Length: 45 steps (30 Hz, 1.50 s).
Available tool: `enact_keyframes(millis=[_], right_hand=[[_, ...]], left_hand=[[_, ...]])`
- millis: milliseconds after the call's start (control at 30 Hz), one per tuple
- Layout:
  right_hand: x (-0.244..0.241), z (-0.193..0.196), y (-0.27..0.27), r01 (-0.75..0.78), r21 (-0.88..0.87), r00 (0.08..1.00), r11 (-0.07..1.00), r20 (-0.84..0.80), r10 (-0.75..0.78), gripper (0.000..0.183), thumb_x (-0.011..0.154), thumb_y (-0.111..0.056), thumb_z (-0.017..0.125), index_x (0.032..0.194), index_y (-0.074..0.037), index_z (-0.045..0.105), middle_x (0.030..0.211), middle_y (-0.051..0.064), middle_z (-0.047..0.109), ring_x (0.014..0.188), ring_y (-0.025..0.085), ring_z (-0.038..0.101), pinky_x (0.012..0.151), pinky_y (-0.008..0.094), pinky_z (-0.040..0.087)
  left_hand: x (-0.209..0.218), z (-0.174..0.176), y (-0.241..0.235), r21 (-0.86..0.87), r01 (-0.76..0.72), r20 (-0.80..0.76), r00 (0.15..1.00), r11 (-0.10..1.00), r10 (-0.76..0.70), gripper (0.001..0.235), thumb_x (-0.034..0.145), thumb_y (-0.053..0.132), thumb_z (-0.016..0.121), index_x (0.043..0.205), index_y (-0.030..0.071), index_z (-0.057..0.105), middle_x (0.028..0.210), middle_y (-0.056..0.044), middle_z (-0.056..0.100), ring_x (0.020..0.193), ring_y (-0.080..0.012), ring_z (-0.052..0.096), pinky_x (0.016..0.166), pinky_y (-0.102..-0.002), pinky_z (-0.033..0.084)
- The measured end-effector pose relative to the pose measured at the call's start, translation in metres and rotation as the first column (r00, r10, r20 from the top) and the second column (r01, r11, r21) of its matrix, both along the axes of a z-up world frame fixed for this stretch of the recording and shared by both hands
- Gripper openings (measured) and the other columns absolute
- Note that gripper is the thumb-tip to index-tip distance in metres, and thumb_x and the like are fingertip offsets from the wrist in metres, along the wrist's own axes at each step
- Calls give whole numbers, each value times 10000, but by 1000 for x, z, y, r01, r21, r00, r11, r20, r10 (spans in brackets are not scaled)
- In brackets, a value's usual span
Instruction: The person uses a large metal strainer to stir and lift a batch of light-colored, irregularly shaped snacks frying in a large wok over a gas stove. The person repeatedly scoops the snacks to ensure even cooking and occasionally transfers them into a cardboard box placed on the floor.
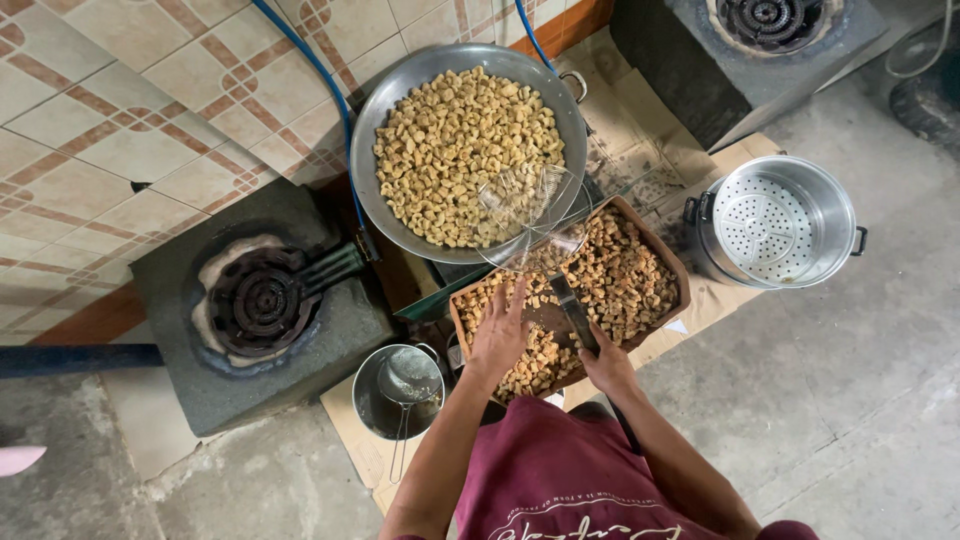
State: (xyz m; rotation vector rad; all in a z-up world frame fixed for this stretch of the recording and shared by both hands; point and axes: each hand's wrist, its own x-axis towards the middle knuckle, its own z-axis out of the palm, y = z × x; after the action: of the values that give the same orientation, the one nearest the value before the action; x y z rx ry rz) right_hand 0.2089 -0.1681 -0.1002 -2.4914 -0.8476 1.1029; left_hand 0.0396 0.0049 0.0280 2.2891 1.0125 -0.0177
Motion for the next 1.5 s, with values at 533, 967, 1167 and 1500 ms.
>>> enact_keyframes(millis=[533, 967, 1167, 1500], right_hand=[[2, 34, 14, 46, -93, 995, 995, -85, -54, 723, 997, -337, 592, 1635, -330, 252, 917, 110, 738, 655, 194, 702, 595, 354, 561], [-2, 10, 8, 48, -80, 997, 996, -60, -53, 732, 970, -395, 608, 1625, -329, 288, 957, 130, 747, 787, 254, 737, 753, 432, 605], [-8, 11, 10, 27, -23, 999, 999, -37, -28, 743, 974, -382, 618, 1627, -318, 269, 951, 134, 733, 756, 254, 697, 699, 431, 586], [-5, 18, 45, 127, 20, 991, 992, -50, -126, 646, 1022, -400, 575, 1618, -281, 357, 918, 164, 754, 673, 202, 687, 659, 414, 558]], left_hand=[[9, -17, -5, 379, 105, 85, 985, 919, -148, 470, 1043, 234, 487, 1498, 128, 436, 1030, -172, 724, 1054, -324, 690, 1093, -495, 409], [11, 22, -8, 272, 146, -38, 989, 951, -141, 525, 1028, 296, 454, 1536, 194, 371, 1221, -166, 677, 1118, -327, 663, 1001, -487, 533], [-1, -28, -7, -1, 180, -90, 980, 984, -179, 549, 1064, 231, 429, 1600, 170, 329, 1302, -178, 641, 1272, -320, 603, 1150, -467, 438], [-14, -35, -3, 8, 155, 14, 988, 988, -155, 551, 1045, 224, 505, 1578, 169, 373, 1352, -181, 629, 1277, -338, 583, 1155, -506, 390]])
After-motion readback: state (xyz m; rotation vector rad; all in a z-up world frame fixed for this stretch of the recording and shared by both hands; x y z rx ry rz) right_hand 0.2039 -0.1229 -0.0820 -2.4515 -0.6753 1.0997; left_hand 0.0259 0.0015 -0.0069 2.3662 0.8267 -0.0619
